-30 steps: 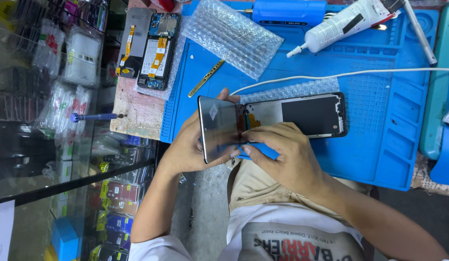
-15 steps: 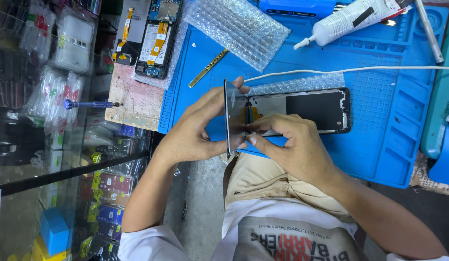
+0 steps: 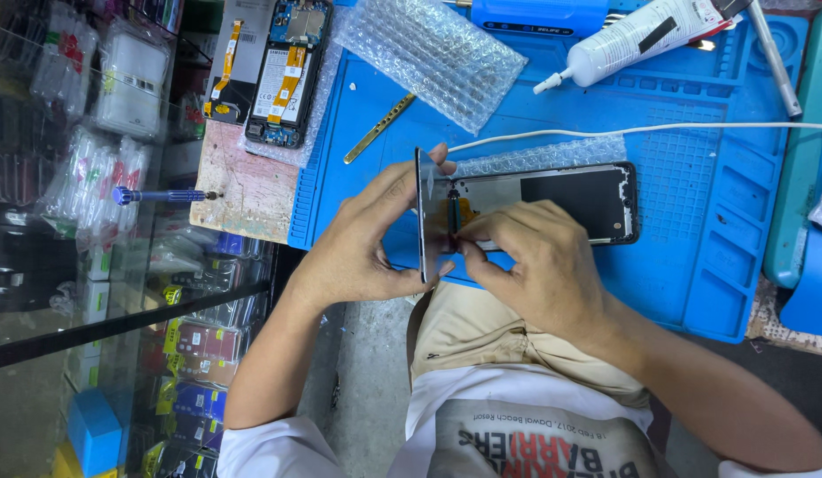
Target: The person applies adhesive from a tube onto the frame of a mobile phone and then installs the back cover and the screen assembly by hand.
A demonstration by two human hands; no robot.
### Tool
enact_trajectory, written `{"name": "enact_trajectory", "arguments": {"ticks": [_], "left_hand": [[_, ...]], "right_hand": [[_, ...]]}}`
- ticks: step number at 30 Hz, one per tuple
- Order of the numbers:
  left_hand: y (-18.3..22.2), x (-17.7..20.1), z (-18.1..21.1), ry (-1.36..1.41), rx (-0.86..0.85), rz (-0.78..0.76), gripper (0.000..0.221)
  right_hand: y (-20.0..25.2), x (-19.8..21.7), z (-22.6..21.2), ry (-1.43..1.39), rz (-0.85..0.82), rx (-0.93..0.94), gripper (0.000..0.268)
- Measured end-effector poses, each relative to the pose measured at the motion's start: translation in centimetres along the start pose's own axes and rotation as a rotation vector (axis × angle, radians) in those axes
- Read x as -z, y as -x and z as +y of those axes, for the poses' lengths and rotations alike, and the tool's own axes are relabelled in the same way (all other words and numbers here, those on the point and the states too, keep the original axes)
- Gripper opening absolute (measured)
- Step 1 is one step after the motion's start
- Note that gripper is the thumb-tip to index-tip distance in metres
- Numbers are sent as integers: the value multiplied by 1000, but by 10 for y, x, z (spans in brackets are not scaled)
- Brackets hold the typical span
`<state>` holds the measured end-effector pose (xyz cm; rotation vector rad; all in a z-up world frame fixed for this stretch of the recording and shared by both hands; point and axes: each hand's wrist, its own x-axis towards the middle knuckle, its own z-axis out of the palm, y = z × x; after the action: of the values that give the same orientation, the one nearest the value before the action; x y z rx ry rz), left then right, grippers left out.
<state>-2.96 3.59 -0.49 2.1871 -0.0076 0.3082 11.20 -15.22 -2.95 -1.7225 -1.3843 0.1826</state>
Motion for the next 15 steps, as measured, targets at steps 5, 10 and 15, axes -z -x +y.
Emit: {"name": "enact_trajectory", "arguments": {"ticks": [5, 10, 15], "left_hand": [[1, 0, 1, -53, -14, 4, 97], [0, 0, 2, -52, -18, 15, 93], [1, 0, 1, -44, 3, 16, 96]], "right_hand": [[-18, 22, 14, 194, -107, 26, 17], [-42, 42, 37, 306, -15, 56, 9], [-88, 67, 62, 424, 123, 153, 10]]}}
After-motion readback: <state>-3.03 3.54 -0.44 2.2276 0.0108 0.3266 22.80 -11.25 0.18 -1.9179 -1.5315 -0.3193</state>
